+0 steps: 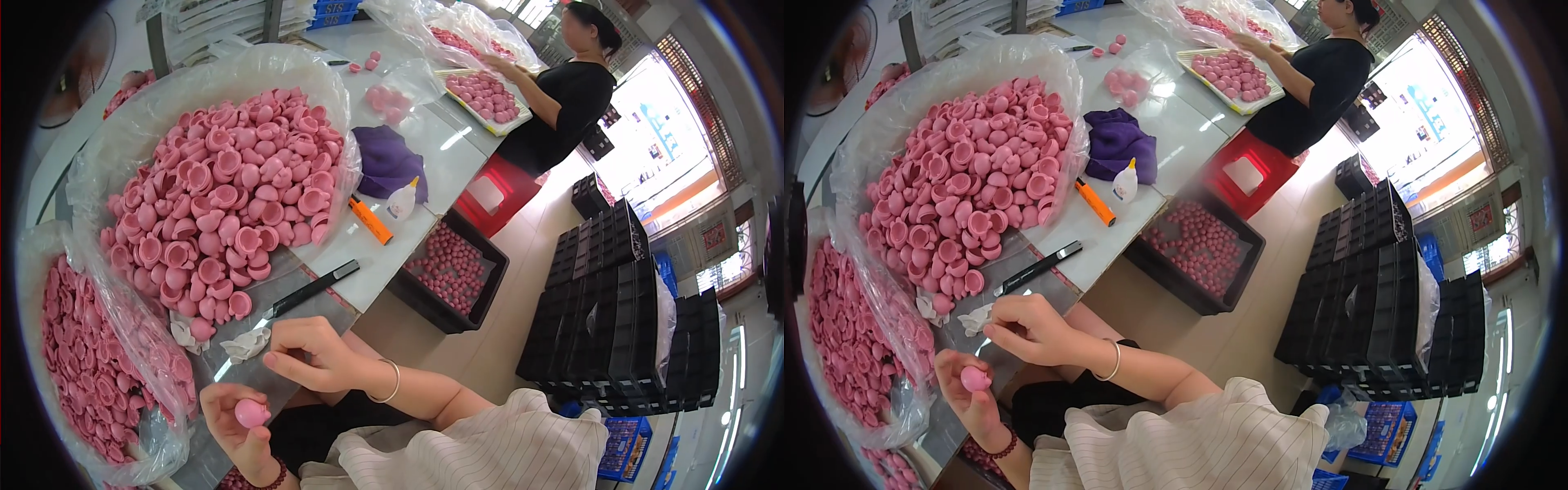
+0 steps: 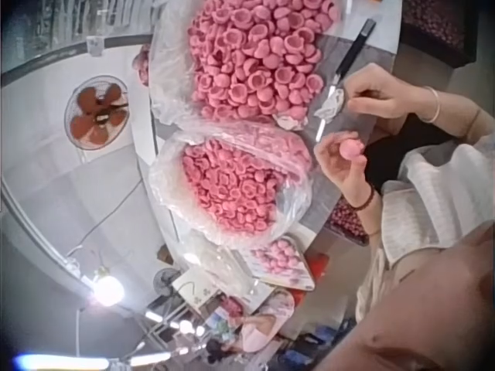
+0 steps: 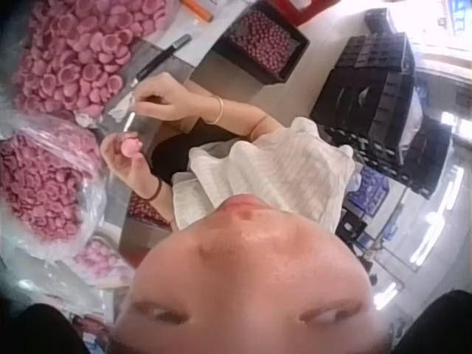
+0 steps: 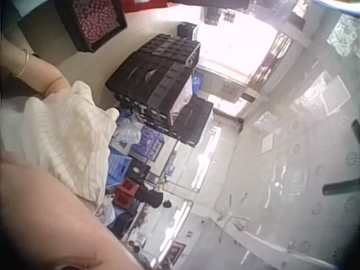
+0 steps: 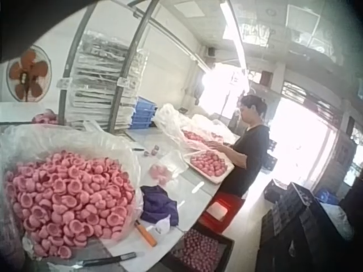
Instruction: Assembling two pink plastic halves together using glue to form a sphere.
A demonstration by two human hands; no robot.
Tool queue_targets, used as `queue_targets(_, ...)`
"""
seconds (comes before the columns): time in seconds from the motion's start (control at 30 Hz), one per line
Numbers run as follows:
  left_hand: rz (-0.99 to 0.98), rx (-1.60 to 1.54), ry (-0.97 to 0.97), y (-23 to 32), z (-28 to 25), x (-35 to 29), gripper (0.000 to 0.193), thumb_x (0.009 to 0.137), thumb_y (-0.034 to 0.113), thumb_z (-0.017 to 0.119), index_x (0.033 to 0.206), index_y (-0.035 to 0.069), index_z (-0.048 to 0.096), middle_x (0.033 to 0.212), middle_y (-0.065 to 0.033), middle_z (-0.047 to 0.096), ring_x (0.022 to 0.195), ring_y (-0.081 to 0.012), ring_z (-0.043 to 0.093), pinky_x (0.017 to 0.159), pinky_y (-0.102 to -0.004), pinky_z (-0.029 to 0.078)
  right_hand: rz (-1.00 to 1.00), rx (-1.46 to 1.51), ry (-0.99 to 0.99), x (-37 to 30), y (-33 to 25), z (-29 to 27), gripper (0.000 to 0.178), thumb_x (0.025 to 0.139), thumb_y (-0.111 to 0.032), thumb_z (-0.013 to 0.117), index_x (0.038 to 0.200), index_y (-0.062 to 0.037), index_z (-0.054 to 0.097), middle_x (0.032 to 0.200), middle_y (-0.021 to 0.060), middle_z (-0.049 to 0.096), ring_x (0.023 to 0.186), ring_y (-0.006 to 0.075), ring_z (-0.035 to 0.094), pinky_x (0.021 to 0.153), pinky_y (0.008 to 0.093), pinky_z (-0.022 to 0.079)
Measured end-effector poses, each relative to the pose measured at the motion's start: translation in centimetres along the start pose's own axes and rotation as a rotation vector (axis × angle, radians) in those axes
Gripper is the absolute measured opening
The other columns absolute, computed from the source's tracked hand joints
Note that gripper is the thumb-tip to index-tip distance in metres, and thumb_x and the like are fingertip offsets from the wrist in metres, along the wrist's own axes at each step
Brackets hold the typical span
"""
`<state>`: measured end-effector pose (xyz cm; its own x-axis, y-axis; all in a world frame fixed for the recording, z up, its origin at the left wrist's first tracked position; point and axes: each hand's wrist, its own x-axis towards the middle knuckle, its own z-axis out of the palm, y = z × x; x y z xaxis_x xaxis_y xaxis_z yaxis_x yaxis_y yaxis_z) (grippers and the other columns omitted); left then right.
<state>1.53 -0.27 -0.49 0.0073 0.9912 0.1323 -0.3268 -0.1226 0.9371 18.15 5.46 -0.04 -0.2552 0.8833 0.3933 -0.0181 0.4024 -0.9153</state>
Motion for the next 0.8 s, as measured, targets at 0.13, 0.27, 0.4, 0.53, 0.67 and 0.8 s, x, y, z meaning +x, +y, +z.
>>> queue_targets(0.13,0.026,0.034,0.066,0.2,0.6,0.2,0.072,0.057,0.021,0.083,0.109,0.003,0.038,0.085,-0.0101,0.059,0.08,-0.0155,0.056,0.07,-0.0225,0.043,-0.113,-0.211,0.008,1.1,-0.5,0.1,0.012,0.073,-0.006,0.06,0.084,-0.0023,0.057,0.078,0.0089,0.053,0.07,0.022,0.051,0.059,0.0293,0.042)
queue_targets(0.27,0.052,-0.091,-0.042,0.1,1.1,1.3,0.064,0.058,-0.001,0.078,0.107,0.002,0.037,0.097,-0.0154,0.06,0.094,-0.0187,0.057,0.082,-0.0288,0.045,-0.207,-0.568,-0.073,1.6,-0.3,0.6,0.038,0.056,-0.008,0.066,0.093,-0.0073,0.061,0.088,0.0093,0.055,0.08,0.0275,0.053,0.069,0.0337,0.044)
queue_targets(0.4,0.095,-0.06,-0.046,-0.7,1.0,1.5,0.049,0.062,-0.004,0.075,0.098,0.002,0.043,0.099,-0.0167,0.059,0.094,-0.0195,0.057,0.083,-0.0293,0.046,-0.216,-0.679,-0.149,1.2,1.2,1.2,0.037,0.051,-0.009,0.067,0.088,-0.0072,0.063,0.081,0.0084,0.055,0.074,0.0254,0.053,0.063,0.0324,0.043)
queue_targets(0.53,0.114,-0.007,-0.036,-0.8,0.3,1.1,0.045,0.061,-0.005,0.075,0.093,0.003,0.046,0.099,-0.0184,0.059,0.091,-0.019,0.058,0.08,-0.028,0.047,-0.183,-0.525,0.004,0.6,1.5,1.6,0.019,0.064,-0.003,0.062,0.083,-0.0033,0.061,0.073,0.0064,0.055,0.068,0.0193,0.052,0.06,0.0275,0.041)
queue_targets(0.67,0.103,-0.031,-0.043,-0.5,0.1,0.9,0.043,0.064,-0.004,0.073,0.1,0.0,0.049,0.099,-0.0155,0.06,0.097,-0.0184,0.057,0.083,-0.0281,0.046,-0.129,-0.305,0.258,-0.2,0.7,1.0,0.008,0.074,0.003,0.053,0.081,0.0002,0.057,0.072,0.0066,0.051,0.063,0.0139,0.044,0.057,0.0217,0.033)
queue_targets(0.8,0.027,-0.069,-0.002,-0.3,0.3,1.1,0.045,0.064,-0.004,0.074,0.103,-0.001,0.05,0.099,-0.0144,0.06,0.094,-0.0182,0.058,0.083,-0.028,0.046,-0.311,-0.116,0.24,-0.5,1.6,0.1,0.014,0.069,0.004,0.053,0.081,-0.0016,0.055,0.072,0.0055,0.045,0.06,0.0134,0.037,0.056,0.0223,0.029)
